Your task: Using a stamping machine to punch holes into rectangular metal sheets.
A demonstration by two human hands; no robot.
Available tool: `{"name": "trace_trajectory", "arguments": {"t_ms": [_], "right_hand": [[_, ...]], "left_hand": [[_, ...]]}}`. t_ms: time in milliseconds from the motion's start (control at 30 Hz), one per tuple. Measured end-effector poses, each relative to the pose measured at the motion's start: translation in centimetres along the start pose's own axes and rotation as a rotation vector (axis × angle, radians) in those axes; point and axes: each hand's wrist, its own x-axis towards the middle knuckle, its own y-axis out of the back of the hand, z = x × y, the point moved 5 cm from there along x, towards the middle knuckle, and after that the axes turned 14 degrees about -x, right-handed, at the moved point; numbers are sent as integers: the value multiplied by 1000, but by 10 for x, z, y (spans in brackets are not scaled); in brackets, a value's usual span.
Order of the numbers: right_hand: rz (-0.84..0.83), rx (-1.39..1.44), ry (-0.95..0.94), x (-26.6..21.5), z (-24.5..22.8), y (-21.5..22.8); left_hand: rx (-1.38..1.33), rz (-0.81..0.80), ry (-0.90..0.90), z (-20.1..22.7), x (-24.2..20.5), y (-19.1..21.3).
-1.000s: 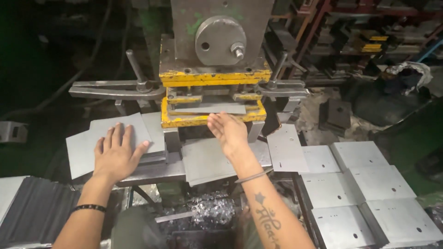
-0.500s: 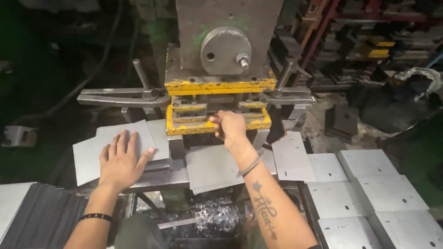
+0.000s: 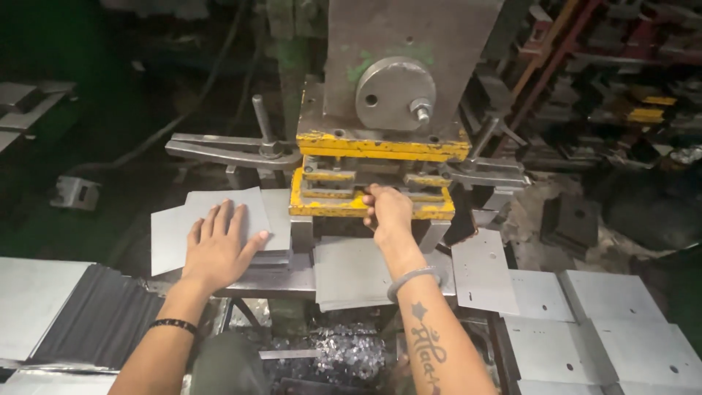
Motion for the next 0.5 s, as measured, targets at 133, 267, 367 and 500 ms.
{"name": "trace_trajectory", "arguments": {"t_ms": [133,267,367,500], "right_hand": [[-11,-44,41,-9,-6,2],[-2,-44,179,-7,2,3],[-13,-57,218,-5,2,3],[17,-74,186,-18,-5,2]], "left_hand": [[9,8,2,2,2,3],[-6,-20,23,3,-1,3],[-4,-4,15,0,-2,0],[-6,-8,10,3,-3,4]]}}
